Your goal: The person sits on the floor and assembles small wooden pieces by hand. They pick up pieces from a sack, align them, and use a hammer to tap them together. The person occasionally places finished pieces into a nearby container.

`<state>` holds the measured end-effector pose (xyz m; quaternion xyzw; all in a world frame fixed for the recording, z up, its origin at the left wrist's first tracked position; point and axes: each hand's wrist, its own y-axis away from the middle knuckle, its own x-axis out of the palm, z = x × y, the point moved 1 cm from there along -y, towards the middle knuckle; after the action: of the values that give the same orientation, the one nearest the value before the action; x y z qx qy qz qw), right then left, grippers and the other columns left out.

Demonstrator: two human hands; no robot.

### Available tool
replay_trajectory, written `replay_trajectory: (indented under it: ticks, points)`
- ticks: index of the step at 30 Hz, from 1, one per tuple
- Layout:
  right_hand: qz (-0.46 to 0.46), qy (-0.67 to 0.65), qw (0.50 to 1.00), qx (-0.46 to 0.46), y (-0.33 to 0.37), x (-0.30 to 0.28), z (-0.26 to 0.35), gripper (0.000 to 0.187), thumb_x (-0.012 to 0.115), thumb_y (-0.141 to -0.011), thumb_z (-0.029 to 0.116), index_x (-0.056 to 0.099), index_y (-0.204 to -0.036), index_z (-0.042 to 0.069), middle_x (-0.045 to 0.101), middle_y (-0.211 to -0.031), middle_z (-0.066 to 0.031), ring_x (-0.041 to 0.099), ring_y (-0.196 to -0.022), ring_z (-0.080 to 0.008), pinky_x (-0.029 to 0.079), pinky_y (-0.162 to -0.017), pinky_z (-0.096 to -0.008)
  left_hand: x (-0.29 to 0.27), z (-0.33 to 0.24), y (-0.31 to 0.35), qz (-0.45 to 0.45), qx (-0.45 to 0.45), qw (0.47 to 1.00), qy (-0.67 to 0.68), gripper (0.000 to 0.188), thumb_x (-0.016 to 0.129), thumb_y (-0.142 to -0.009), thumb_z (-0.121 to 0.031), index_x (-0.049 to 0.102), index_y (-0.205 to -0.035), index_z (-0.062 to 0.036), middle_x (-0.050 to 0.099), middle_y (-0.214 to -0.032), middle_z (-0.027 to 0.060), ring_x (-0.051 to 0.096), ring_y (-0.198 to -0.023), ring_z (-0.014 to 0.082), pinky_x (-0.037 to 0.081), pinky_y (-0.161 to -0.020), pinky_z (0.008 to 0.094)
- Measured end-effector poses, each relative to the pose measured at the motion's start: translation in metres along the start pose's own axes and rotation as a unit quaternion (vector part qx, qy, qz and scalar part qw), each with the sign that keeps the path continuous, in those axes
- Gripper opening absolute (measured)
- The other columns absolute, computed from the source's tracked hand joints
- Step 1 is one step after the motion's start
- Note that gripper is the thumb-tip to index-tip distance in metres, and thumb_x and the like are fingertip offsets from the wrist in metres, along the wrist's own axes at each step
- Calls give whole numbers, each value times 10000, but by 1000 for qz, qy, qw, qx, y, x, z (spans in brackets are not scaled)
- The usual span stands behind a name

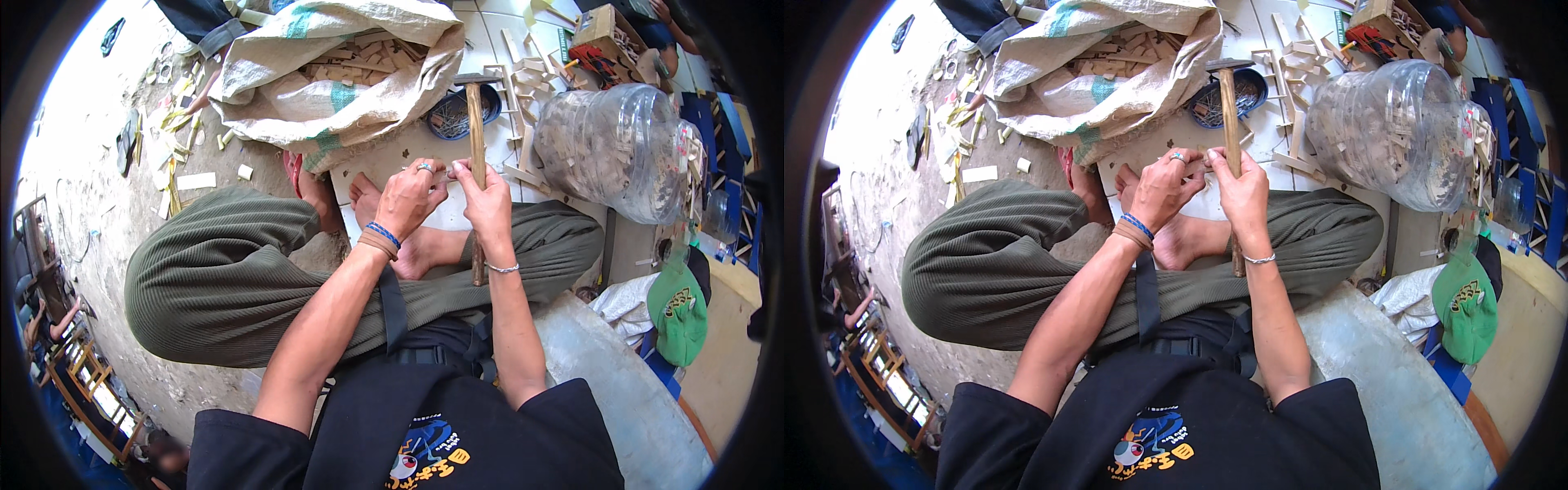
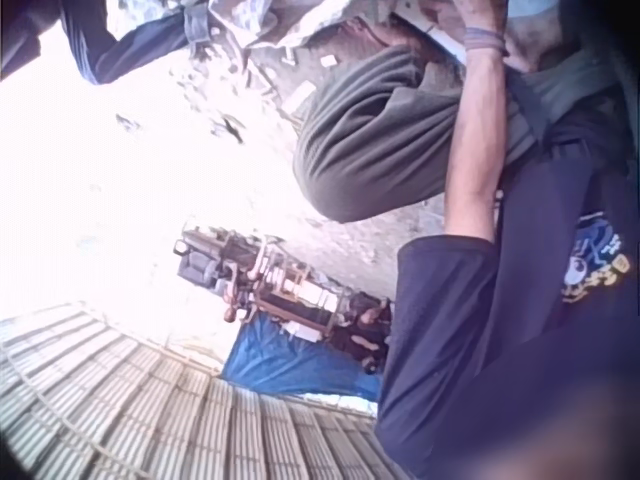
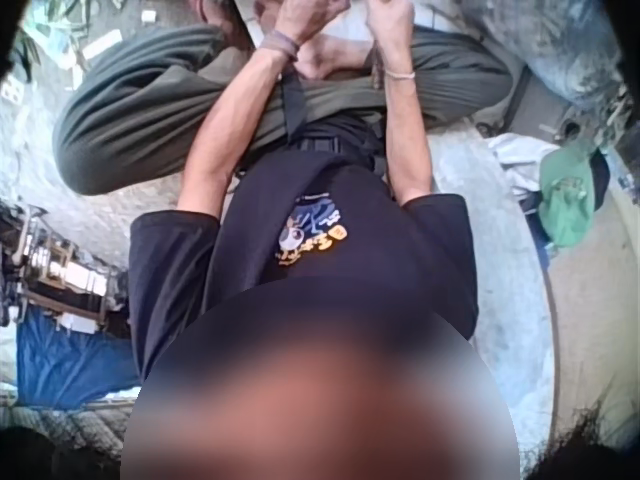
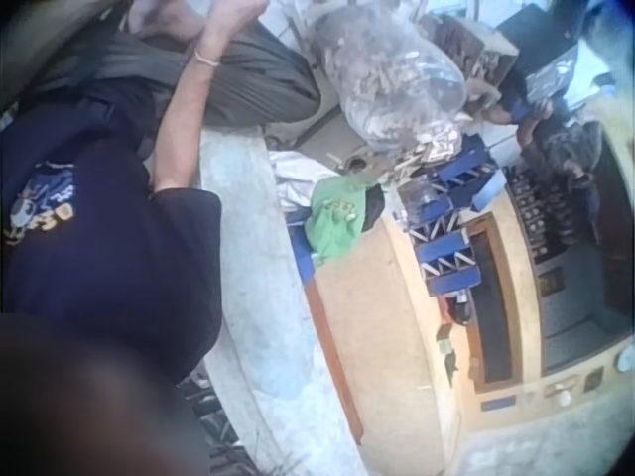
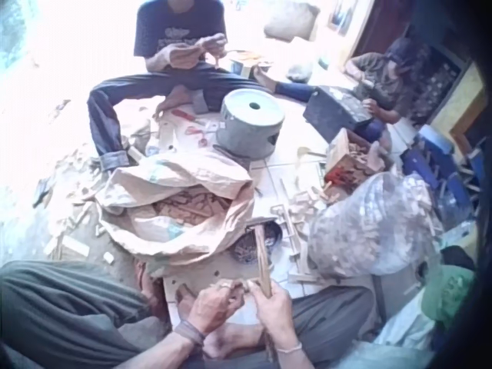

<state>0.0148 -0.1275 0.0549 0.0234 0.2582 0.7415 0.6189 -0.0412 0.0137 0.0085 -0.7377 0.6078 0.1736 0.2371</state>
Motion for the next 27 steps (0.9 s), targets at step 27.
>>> replay_trajectory:
  ticks: [27]
  points:
    - [103, -88, 978, 157, -18, -16, -11, 224, 866, -927, 186, 728, -1064, 74, 598, -802, 79, 414, -545, 8, 292, -410, -188, -2, 1, -2, 14, 28, 999, -11, 274, 746, -908, -162, 671, -1140, -38, 730, -1041, 176, 730, -893, 387, 605, -790, 474]
